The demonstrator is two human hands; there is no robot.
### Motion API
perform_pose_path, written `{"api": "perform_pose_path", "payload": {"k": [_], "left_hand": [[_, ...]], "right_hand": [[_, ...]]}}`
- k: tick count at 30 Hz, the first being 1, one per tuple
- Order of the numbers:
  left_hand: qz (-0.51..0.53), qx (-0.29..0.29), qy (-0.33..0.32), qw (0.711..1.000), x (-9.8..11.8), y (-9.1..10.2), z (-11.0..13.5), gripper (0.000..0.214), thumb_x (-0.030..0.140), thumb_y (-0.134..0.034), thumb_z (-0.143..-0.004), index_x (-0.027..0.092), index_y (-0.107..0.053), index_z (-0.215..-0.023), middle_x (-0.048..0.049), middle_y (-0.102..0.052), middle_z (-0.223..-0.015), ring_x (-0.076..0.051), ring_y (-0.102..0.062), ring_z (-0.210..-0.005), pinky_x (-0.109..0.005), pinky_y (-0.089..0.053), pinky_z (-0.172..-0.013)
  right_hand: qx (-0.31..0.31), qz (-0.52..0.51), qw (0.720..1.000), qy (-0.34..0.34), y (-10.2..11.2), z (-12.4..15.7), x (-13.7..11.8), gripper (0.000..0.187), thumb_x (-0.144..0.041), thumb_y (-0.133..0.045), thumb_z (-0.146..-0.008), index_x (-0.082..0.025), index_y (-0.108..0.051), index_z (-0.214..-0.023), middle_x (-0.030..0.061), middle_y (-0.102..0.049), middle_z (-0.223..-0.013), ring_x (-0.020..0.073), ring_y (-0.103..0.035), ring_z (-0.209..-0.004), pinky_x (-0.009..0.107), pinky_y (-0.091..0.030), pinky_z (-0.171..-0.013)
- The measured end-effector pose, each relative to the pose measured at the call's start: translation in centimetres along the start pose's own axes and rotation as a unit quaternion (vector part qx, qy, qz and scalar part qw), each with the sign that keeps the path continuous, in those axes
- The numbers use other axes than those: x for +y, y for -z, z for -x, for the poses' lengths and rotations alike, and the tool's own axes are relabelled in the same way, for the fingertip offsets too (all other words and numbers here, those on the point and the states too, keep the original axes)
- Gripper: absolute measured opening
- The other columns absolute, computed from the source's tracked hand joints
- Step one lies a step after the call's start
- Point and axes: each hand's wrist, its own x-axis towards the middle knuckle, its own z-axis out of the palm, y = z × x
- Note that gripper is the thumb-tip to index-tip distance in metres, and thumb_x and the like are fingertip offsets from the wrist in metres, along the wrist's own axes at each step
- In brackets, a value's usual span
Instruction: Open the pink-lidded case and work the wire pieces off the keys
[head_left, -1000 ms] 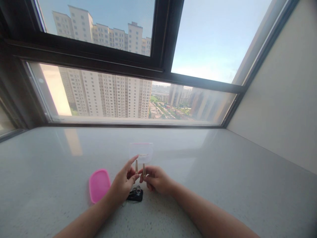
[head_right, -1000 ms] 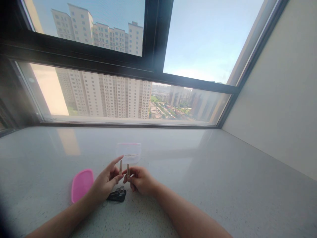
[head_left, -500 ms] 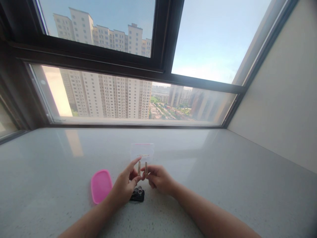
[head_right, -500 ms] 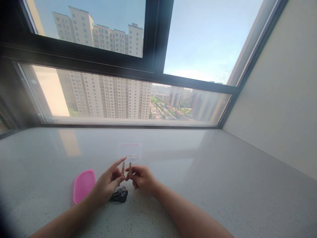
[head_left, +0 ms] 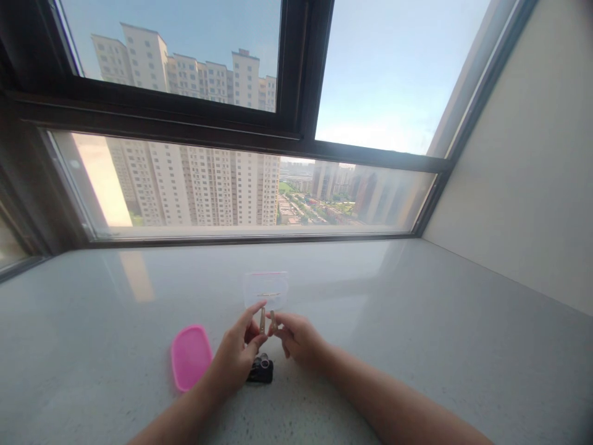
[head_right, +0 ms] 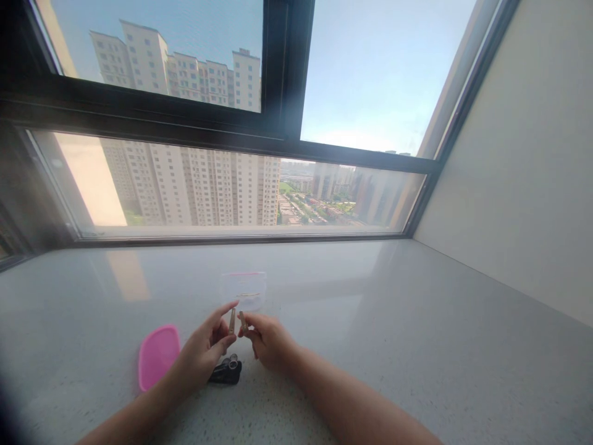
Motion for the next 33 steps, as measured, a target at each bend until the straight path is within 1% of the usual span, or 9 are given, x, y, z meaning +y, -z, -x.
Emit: {"api": "perform_pose_path", "payload": {"k": [2, 5, 6, 8, 14, 17, 20, 26, 33], "left_hand": [[0.002, 0.004, 0.000, 1.000, 0.0, 0.0, 0.0, 0.053, 0.018, -0.050, -0.081, 0.023, -0.041, -0.133, 0.0063, -0.044, -0.067, -0.013, -0.046, -0.059, -0.027, -0.040, -0.060], [0.010, 0.008, 0.001, 1.000, 0.1, 0.0, 0.0, 0.054, 0.019, -0.051, -0.082, 0.023, -0.040, -0.134, 0.0063, -0.044, -0.067, -0.013, -0.046, -0.059, -0.026, -0.040, -0.060], [0.014, 0.006, 0.001, 1.000, 0.1, 0.0, 0.0, 0.053, 0.020, -0.051, -0.082, 0.023, -0.039, -0.134, 0.0062, -0.044, -0.067, -0.013, -0.047, -0.059, -0.027, -0.041, -0.060], [0.024, -0.001, 0.002, 1.000, 0.2, 0.0, 0.0, 0.052, 0.020, -0.051, -0.082, 0.023, -0.040, -0.134, 0.0061, -0.043, -0.067, -0.013, -0.047, -0.058, -0.027, -0.041, -0.059], [0.055, -0.011, 0.004, 0.998, 0.4, -0.1, -0.1, 0.053, 0.020, -0.052, -0.082, 0.023, -0.040, -0.133, 0.0060, -0.043, -0.067, -0.012, -0.045, -0.059, -0.027, -0.040, -0.059], [0.070, -0.020, 0.008, 0.997, 0.4, -0.2, 0.0, 0.053, 0.021, -0.052, -0.082, 0.023, -0.040, -0.133, 0.0059, -0.043, -0.068, -0.012, -0.045, -0.060, -0.026, -0.039, -0.058], [0.078, -0.026, 0.007, 0.997, 0.2, -0.2, 0.0, 0.053, 0.021, -0.053, -0.082, 0.023, -0.040, -0.133, 0.0061, -0.043, -0.067, -0.012, -0.045, -0.059, -0.026, -0.039, -0.057], [0.077, -0.021, 0.002, 0.997, -0.1, -0.1, 0.1, 0.053, 0.023, -0.053, -0.083, 0.023, -0.039, -0.134, 0.0057, -0.045, -0.068, -0.012, -0.046, -0.061, -0.026, -0.040, -0.059], [0.078, -0.017, 0.008, 0.997, -0.1, -0.1, 0.2, 0.053, 0.023, -0.052, -0.083, 0.023, -0.038, -0.135, 0.0062, -0.042, -0.069, -0.012, -0.044, -0.061, -0.026, -0.039, -0.060]], "right_hand": [[0.013, 0.056, 0.997, 0.054, 0.2, 0.2, -0.5, 0.038, -0.018, -0.047, -0.087, -0.021, -0.051, -0.124, 0.0030, -0.064, -0.089, 0.0051, -0.046, -0.046, 0.019, -0.043, -0.050], [0.020, 0.118, 0.985, 0.123, 0.5, 0.6, -1.2, 0.060, -0.012, -0.048, -0.083, -0.023, -0.030, -0.139, 0.0036, -0.065, -0.092, 0.0067, -0.047, -0.051, 0.020, -0.042, -0.053], [0.018, 0.124, 0.984, 0.129, 0.5, 0.6, -1.4, 0.063, -0.011, -0.048, -0.082, -0.024, -0.026, -0.140, 0.0036, -0.065, -0.093, 0.0068, -0.047, -0.051, 0.020, -0.042, -0.053], [0.014, 0.127, 0.984, 0.127, 0.5, 0.7, -1.6, 0.065, -0.009, -0.045, -0.082, -0.024, -0.023, -0.141, 0.0034, -0.065, -0.093, 0.0070, -0.047, -0.051, 0.020, -0.041, -0.052], [0.018, 0.128, 0.985, 0.113, 0.6, 0.7, -1.7, 0.063, -0.008, -0.045, -0.081, -0.025, -0.026, -0.139, 0.0028, -0.065, -0.092, 0.0065, -0.051, -0.049, 0.020, -0.043, -0.053], [0.022, 0.124, 0.987, 0.103, 0.6, 0.7, -1.7, 0.064, -0.009, -0.046, -0.081, -0.026, -0.026, -0.139, 0.0021, -0.066, -0.092, 0.0055, -0.051, -0.047, 0.018, -0.041, -0.049], [0.028, 0.129, 0.985, 0.109, 0.5, 0.7, -1.7, 0.063, -0.011, -0.048, -0.080, -0.026, -0.027, -0.138, 0.0019, -0.067, -0.092, 0.0050, -0.050, -0.046, 0.016, -0.039, -0.047], [0.038, 0.133, 0.985, 0.105, 0.4, 0.7, -1.6, 0.065, -0.010, -0.050, -0.078, -0.026, -0.029, -0.137, 0.0017, -0.069, -0.091, 0.0056, -0.051, -0.046, 0.017, -0.041, -0.047], [0.035, 0.138, 0.984, 0.105, 0.5, 0.7, -1.6, 0.067, -0.009, -0.049, -0.076, -0.026, -0.029, -0.137, 0.0013, -0.069, -0.090, 0.0059, -0.049, -0.046, 0.017, -0.041, -0.048]]}}
